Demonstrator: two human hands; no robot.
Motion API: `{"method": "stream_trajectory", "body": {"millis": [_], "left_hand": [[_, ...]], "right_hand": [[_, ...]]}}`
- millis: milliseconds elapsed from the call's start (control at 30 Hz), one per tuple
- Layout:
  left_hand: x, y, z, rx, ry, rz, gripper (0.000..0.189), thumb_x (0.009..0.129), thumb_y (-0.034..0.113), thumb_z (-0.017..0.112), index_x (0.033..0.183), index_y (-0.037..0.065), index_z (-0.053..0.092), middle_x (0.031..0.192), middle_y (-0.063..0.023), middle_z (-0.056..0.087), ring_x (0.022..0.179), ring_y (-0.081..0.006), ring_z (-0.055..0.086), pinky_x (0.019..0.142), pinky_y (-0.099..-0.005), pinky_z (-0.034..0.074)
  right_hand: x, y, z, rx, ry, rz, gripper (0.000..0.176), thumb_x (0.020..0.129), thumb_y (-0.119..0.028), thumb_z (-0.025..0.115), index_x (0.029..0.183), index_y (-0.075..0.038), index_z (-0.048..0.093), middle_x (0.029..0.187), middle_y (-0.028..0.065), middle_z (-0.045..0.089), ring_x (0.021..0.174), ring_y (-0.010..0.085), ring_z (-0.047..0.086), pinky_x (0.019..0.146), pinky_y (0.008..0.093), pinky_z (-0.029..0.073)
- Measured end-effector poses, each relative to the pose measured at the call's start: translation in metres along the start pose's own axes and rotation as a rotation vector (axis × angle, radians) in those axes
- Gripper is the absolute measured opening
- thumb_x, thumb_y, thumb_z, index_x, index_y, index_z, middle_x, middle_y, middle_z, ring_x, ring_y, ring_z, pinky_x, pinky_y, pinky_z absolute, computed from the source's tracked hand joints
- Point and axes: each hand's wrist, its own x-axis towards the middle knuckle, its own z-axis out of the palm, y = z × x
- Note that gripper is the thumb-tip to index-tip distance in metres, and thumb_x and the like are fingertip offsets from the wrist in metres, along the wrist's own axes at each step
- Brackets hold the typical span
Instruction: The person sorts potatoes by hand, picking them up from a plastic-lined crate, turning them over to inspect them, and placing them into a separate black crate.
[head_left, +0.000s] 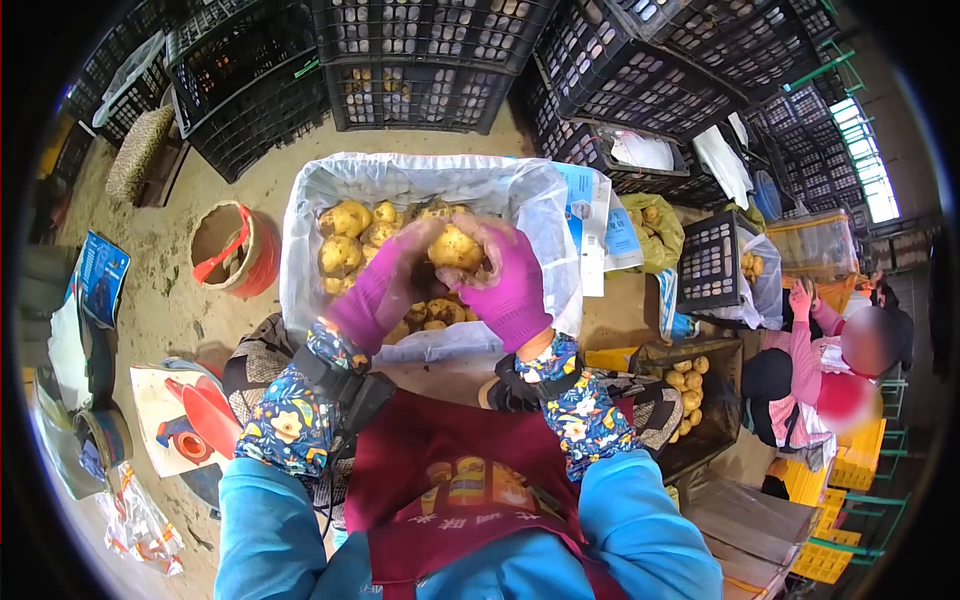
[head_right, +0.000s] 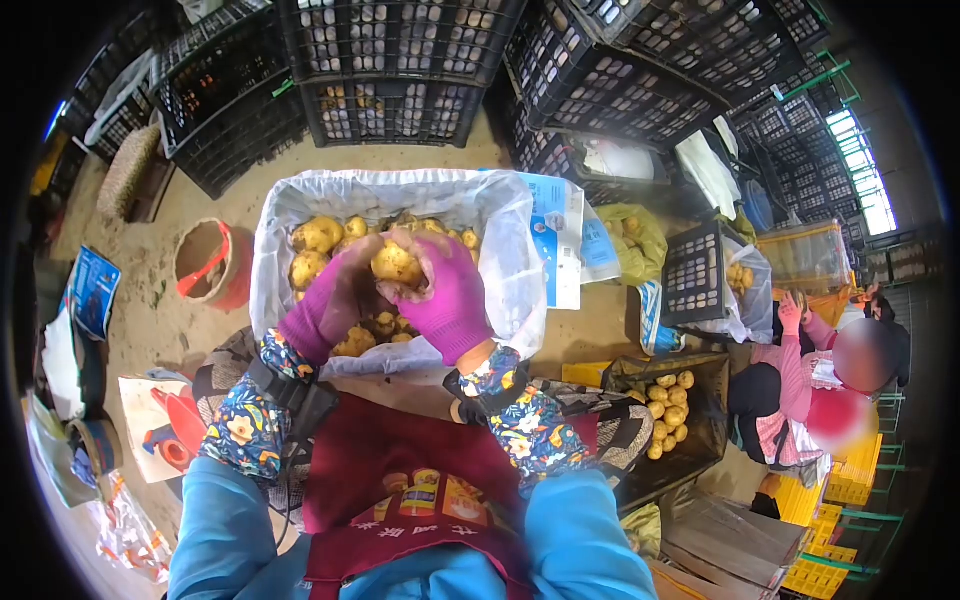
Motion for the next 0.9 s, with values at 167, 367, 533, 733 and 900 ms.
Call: {"method": "stream_trajectory", "body": {"millis": [167, 367, 533, 733, 900], "left_hand": [[0.007, -0.003, -0.022, -0.208, -0.205, -0.164, 0.046, 0.1, 0.045, 0.045, 0.128, 0.009, 0.051, 0.103, -0.0056, 0.063, 0.085, -0.0165, 0.065, 0.068, -0.025, 0.054], [0.01, -0.031, -0.027, 0.973, 0.074, 0.871, 0.051, 0.097, 0.051, 0.044, 0.122, 0.008, 0.053, 0.099, -0.007, 0.063, 0.078, -0.0168, 0.063, 0.052, -0.024, 0.047], [0.017, -0.029, -0.044, 0.103, -0.245, -0.098, 0.048, 0.099, 0.042, 0.048, 0.131, 0.006, 0.045, 0.096, -0.007, 0.062, 0.07, -0.0147, 0.061, 0.056, -0.0277, 0.05], [0.001, -0.005, 0.017, 0.12, -0.126, -0.427, 0.081, 0.091, 0.073, 0.031, 0.131, 0.006, 0.052, 0.093, -0.0135, 0.067, 0.071, -0.0264, 0.066, 0.055, -0.0302, 0.049], [0.004, -0.002, -0.004, 0.025, -0.093, -0.275, 0.078, 0.092, 0.065, 0.043, 0.132, -0.002, 0.05, 0.108, -0.0216, 0.068, 0.081, -0.0289, 0.07, 0.056, -0.0267, 0.055]], "right_hand": [[0.001, 0.015, -0.003, 1.055, 0.019, 0.741, 0.053, 0.087, -0.033, 0.072, 0.125, 0.0, 0.057, 0.114, 0.0116, 0.065, 0.118, 0.0243, 0.055, 0.099, 0.041, 0.046], [-0.014, 0.002, 0.023, 0.485, 0.011, 0.14, 0.042, 0.094, -0.03, 0.063, 0.123, 0.001, 0.06, 0.127, 0.0145, 0.058, 0.099, 0.023, 0.064, 0.089, 0.031, 0.05], [-0.015, 0.021, 0.016, 0.641, 0.15, 0.42, 0.035, 0.096, -0.03, 0.059, 0.115, -0.001, 0.065, 0.108, 0.0139, 0.068, 0.096, 0.023, 0.067, 0.086, 0.0356, 0.051], [-0.024, 0.004, 0.003, 0.685, 0.124, 0.185, 0.051, 0.088, -0.027, 0.07, 0.127, 0.0, 0.052, 0.119, 0.0114, 0.06, 0.101, 0.0181, 0.062, 0.087, 0.0309, 0.05], [-0.105, 0.072, -0.187, 0.666, 0.502, 0.508, 0.028, 0.096, -0.023, 0.05, 0.109, -0.001, 0.062, 0.1, 0.0084, 0.064, 0.091, 0.0159, 0.062, 0.083, 0.0289, 0.05]]}}
